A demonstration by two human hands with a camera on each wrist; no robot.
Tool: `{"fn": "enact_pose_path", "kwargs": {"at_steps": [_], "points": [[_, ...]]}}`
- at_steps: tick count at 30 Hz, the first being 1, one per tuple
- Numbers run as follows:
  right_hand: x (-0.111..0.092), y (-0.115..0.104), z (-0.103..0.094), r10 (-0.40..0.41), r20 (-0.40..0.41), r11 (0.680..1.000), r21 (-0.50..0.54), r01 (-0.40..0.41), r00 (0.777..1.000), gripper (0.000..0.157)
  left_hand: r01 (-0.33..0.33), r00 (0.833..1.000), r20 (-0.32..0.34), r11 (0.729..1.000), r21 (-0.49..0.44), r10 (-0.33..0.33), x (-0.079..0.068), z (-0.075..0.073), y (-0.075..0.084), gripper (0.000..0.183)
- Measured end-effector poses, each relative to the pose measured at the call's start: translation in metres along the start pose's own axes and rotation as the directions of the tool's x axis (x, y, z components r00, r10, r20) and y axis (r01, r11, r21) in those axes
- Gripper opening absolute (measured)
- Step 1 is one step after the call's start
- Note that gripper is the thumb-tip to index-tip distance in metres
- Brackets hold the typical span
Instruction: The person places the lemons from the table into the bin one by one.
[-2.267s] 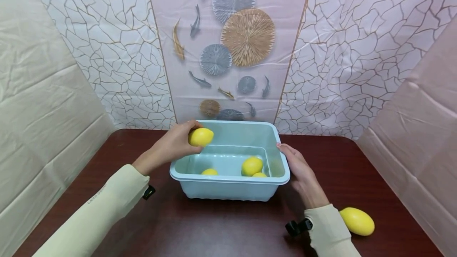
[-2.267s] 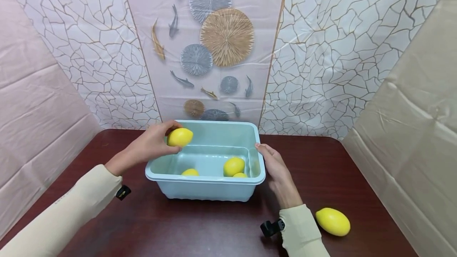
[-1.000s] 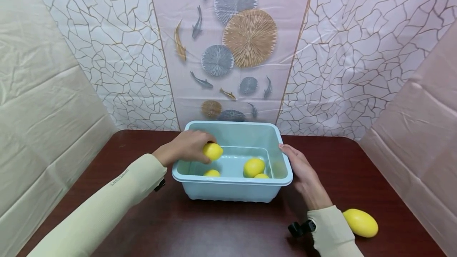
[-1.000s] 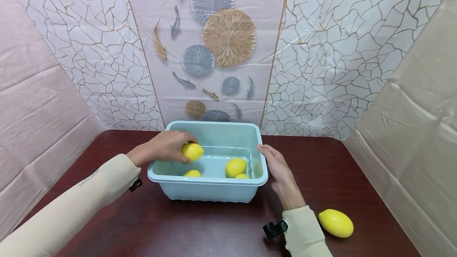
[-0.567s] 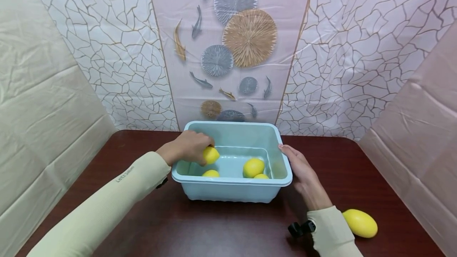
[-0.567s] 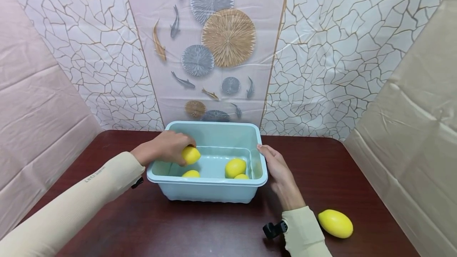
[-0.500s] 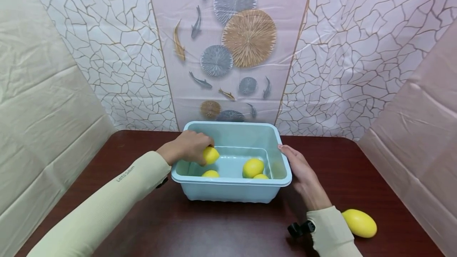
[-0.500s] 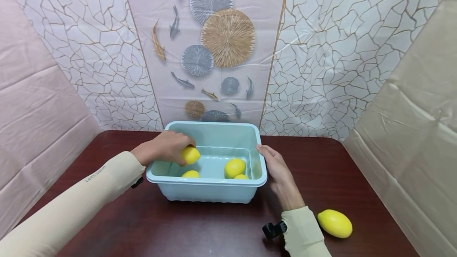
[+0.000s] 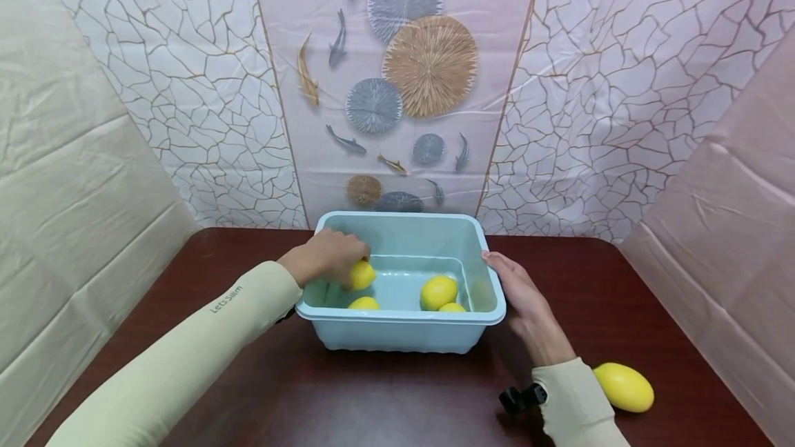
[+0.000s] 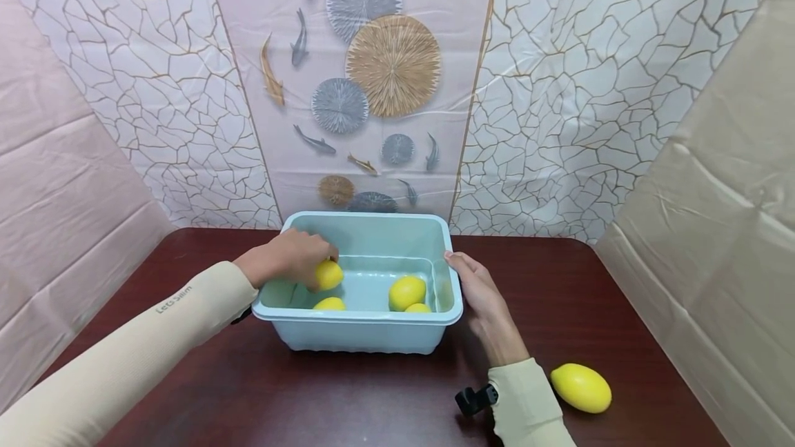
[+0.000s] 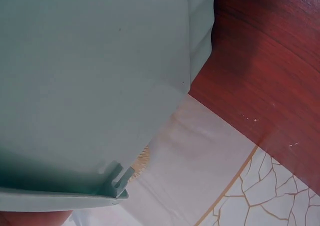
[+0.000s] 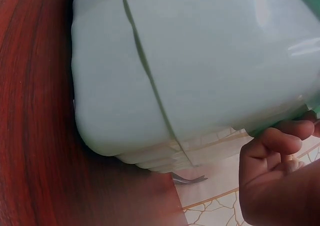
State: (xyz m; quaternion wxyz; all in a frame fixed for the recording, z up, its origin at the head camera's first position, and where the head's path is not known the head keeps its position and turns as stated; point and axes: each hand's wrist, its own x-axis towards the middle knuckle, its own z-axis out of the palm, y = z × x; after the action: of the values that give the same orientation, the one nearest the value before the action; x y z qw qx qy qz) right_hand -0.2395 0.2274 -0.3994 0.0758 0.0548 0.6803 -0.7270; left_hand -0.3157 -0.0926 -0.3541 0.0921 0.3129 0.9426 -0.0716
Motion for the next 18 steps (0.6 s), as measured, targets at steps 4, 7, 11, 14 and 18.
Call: {"fn": "enact_pose_path", "kwargs": {"at_steps": [4, 7, 11, 14, 18], "points": [[-0.0004, -0.0001, 0.0005, 0.007, 0.002, 1.000, 0.001, -0.007, 1.000, 0.051, -0.006, 1.000, -0.003, 1.000, 0.015, 0.006, -0.0009, 0.0021, -0.0006, 0.044], [-0.0002, 0.0008, 0.0012, 0.015, -0.004, 1.000, 0.008, -0.015, 1.000, 0.051, -0.016, 1.000, 0.008, 1.000, 0.020, 0.016, -0.0018, 0.0029, -0.0003, 0.043], [-0.0005, 0.0012, 0.0011, 0.010, -0.005, 1.000, 0.012, -0.010, 1.000, 0.050, -0.028, 0.999, 0.036, 0.999, 0.022, 0.027, -0.0021, 0.0029, 0.0009, 0.041], [-0.0008, 0.0006, 0.0011, 0.006, -0.007, 1.000, 0.010, -0.006, 1.000, 0.050, -0.040, 0.997, 0.062, 0.998, 0.040, 0.037, -0.0019, 0.0028, 0.0020, 0.038], [-0.0007, 0.0003, 0.0009, 0.005, -0.012, 1.000, 0.003, -0.005, 1.000, 0.050, -0.063, 0.993, 0.106, 0.997, 0.055, 0.057, -0.0014, 0.0016, 0.0039, 0.039]]}}
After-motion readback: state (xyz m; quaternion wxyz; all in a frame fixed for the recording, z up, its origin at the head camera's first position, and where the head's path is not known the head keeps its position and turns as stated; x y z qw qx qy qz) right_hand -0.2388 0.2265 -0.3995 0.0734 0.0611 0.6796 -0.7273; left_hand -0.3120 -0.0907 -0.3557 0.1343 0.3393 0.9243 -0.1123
